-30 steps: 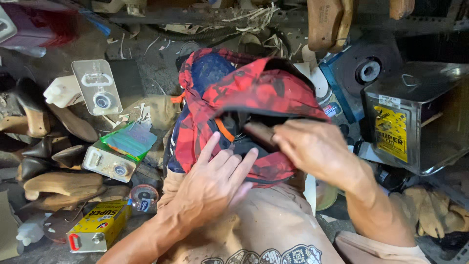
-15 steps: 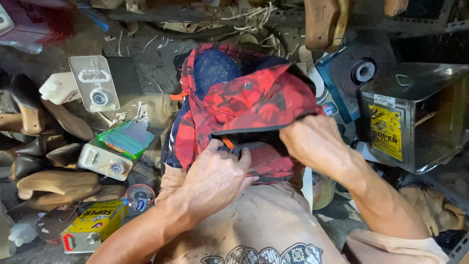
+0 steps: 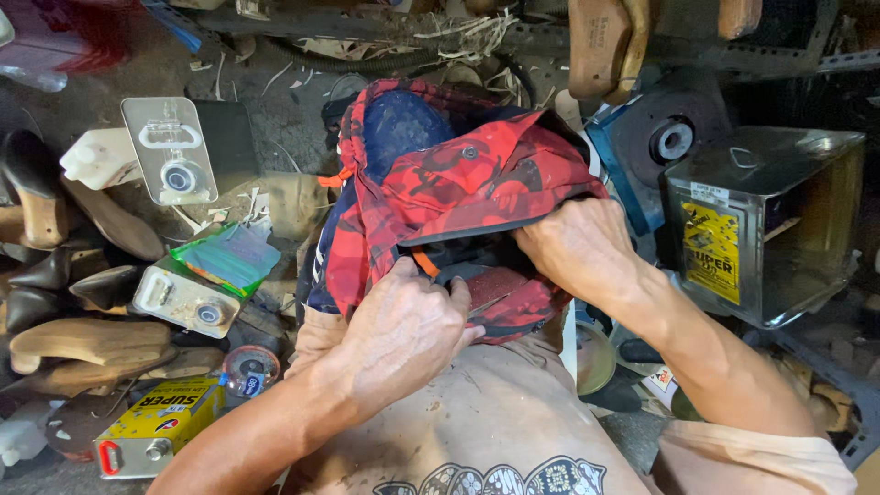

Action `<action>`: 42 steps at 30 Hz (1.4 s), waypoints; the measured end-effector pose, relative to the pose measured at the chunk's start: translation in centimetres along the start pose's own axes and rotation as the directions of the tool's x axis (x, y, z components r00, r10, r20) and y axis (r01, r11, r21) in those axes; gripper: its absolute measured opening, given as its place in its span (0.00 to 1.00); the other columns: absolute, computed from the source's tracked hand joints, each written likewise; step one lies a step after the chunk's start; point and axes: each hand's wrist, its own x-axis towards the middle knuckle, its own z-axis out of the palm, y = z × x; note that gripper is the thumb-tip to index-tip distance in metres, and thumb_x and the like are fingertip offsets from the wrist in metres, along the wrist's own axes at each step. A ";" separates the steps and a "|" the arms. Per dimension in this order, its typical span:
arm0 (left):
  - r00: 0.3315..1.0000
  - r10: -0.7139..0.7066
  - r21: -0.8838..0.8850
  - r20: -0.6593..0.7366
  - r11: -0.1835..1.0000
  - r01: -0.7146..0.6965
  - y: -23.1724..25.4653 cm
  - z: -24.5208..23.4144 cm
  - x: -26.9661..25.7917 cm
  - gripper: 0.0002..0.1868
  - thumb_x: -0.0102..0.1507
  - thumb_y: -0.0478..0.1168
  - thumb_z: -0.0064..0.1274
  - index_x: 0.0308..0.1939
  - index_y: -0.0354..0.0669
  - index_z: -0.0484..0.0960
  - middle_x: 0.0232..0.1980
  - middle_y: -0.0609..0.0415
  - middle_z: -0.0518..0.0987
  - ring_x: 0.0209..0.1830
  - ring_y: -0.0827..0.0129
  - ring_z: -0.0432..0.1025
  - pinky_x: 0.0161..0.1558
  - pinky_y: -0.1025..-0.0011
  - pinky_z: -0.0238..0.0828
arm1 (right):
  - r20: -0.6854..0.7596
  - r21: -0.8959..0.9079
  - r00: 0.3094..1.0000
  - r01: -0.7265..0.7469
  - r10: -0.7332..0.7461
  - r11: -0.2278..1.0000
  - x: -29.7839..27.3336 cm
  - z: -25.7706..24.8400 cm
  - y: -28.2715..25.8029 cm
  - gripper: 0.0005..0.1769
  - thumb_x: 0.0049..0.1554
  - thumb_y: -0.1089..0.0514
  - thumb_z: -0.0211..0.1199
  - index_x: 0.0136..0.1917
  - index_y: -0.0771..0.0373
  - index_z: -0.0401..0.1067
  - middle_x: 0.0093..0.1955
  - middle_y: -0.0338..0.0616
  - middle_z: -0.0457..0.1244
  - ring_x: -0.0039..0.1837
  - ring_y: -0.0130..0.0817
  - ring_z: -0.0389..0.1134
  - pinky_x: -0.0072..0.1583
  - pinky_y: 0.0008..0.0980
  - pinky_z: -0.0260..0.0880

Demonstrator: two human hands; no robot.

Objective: The person hammers a shoe sole, then searches a red bag for tools. They retrieve a knife and scrape the sole of a black shoe, then hammer the sole again. Finally, they handle a blue slipper and a wooden shoe last.

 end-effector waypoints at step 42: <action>0.941 0.172 -0.103 -0.291 0.972 -0.210 4.0 -3.8 -8.3 0.10 0.72 0.34 0.41 0.48 0.32 0.78 0.32 0.52 0.70 0.29 0.61 0.66 0.58 0.56 0.70 | -0.428 0.348 0.867 0.418 -0.255 0.839 -5.2 -3.4 -4.3 0.08 0.62 0.54 0.62 0.49 0.60 0.77 0.46 0.43 0.70 0.45 0.45 0.69 0.50 0.42 0.66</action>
